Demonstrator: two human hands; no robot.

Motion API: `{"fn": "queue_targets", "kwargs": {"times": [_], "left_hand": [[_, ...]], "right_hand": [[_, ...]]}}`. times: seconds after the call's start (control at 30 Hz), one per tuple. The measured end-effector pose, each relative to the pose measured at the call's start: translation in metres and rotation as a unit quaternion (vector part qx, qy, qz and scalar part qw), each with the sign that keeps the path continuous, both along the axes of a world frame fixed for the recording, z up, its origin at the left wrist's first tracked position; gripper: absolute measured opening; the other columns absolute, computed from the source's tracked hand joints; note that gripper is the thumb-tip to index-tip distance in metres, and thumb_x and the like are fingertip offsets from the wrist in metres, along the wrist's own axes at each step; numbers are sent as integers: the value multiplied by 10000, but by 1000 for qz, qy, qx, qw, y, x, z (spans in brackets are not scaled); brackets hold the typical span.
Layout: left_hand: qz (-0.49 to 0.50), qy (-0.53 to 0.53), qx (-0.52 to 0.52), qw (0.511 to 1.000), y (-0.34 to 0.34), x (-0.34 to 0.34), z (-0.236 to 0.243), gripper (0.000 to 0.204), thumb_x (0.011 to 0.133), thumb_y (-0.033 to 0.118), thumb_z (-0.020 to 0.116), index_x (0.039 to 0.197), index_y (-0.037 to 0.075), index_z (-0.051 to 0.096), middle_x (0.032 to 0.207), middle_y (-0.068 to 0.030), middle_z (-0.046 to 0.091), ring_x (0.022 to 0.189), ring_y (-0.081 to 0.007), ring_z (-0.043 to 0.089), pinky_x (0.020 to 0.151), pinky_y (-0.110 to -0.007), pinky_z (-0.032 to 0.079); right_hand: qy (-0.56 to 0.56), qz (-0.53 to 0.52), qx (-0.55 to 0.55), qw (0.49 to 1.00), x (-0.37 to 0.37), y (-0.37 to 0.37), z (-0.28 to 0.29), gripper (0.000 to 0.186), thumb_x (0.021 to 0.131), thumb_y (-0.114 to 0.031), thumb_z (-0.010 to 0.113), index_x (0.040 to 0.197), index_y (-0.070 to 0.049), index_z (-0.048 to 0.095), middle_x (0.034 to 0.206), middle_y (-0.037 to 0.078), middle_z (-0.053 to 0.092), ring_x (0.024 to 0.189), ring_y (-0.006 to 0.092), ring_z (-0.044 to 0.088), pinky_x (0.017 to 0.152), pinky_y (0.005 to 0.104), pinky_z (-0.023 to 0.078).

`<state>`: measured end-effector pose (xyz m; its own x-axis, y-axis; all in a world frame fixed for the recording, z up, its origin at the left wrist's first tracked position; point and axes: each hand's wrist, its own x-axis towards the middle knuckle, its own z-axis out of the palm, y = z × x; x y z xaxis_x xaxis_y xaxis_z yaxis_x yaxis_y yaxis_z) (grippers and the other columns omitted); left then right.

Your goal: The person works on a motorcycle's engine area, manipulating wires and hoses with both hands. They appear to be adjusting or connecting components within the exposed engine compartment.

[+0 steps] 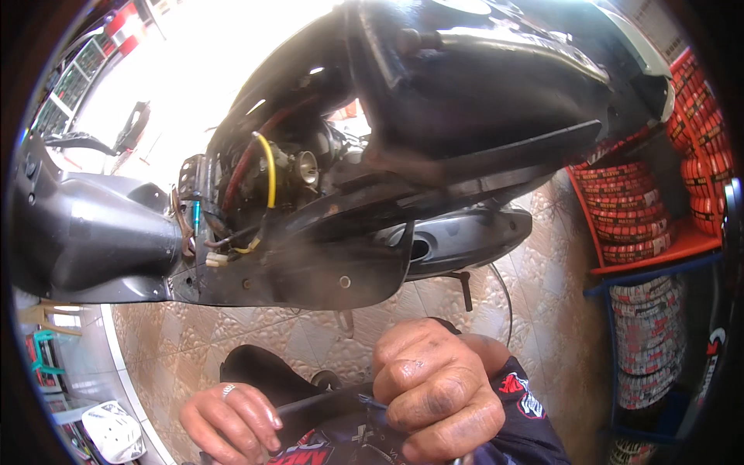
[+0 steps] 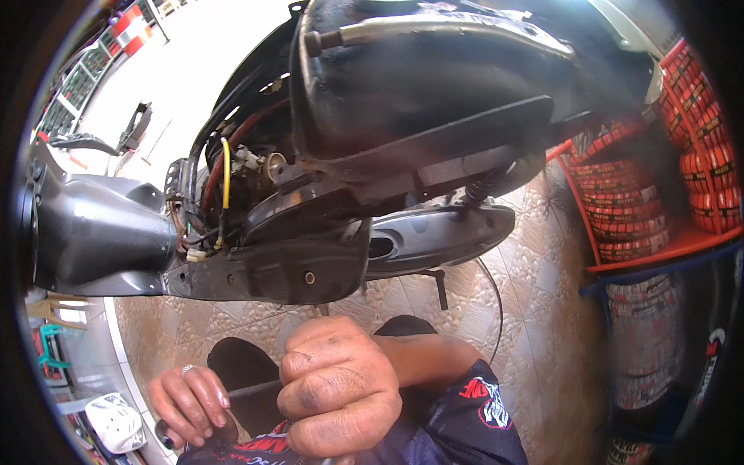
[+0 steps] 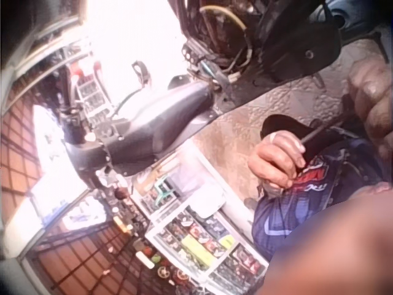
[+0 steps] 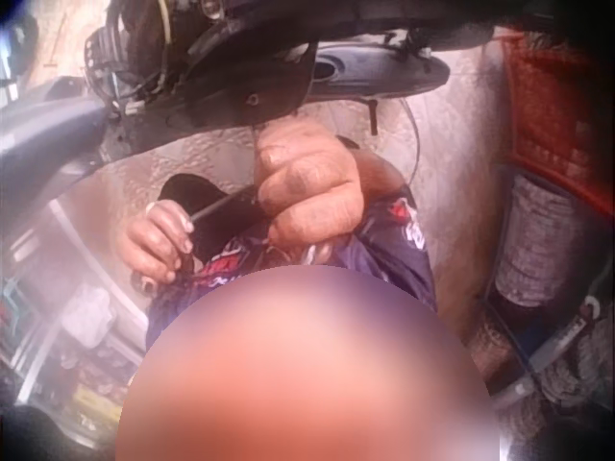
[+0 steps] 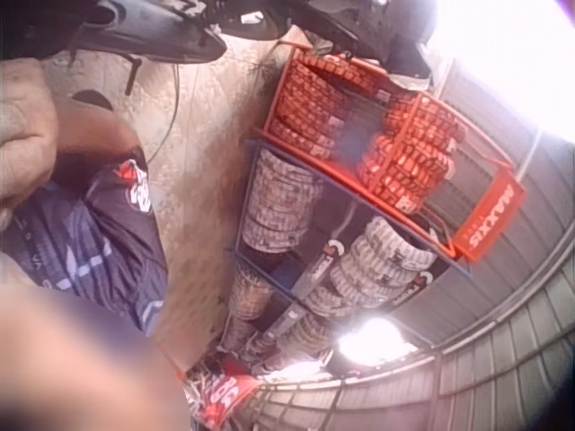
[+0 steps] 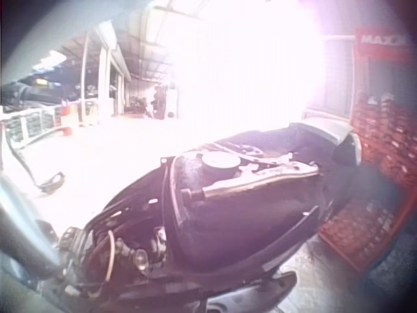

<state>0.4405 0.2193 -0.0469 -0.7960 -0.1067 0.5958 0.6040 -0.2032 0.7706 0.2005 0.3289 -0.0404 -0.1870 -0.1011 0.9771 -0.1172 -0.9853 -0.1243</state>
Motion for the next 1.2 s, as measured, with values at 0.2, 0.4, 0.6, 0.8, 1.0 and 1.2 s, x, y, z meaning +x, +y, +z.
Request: {"fn": "queue_targets", "kwargs": {"times": [0.2,0.4,0.6,0.8,1.0,1.2], "left_hand": [[19,-1,92,996,-13,-3,-13,411,1026,317,600,751,50,749,743,-102,728,772,-255,729,809,-417,553],[27,7,140,990,-13,-3,-26,447,1068,353,503,836,24,697,866,-130,687,881,-290,686,810,-429,537],[77,5,180,981,-9,-10,-37,529,1080,425,448,770,51,657,815,-102,640,800,-265,656,776,-431,531],[171,-40,230,957,11,-18,-33,568,1068,497,435,685,105,586,718,-47,579,694,-218,622,698,-405,531],[229,-86,253,936,18,-29,-30,577,1058,523,432,656,127,546,690,-20,545,649,-184,602,674,-370,526],[219,-112,229,942,21,-36,-31,595,1050,547,430,630,137,528,671,-8,535,642,-168,599,666,-365,526]], "right_hand": [[-52,18,-25,998,13,-3,-11,391,1057,-316,536,841,-11,652,732,114,615,481,158,528,394,278,340],[-76,38,-3,996,16,-5,-17,386,1055,-307,544,829,-17,659,722,114,619,480,163,525,402,282,347],[-55,42,-16,997,14,-14,-24,387,1053,-326,548,865,-14,678,765,117,634,495,189,538,411,303,366],[-57,54,42,996,17,3,-23,402,1048,-355,555,890,-10,688,790,127,640,522,206,560,420,316,387],[-49,22,53,997,18,18,-23,410,1045,-369,557,904,-6,686,791,132,640,525,215,568,424,318,401],[-40,10,59,997,19,27,-25,410,1046,-373,554,914,-5,680,797,132,639,531,221,574,429,320,412]]}}
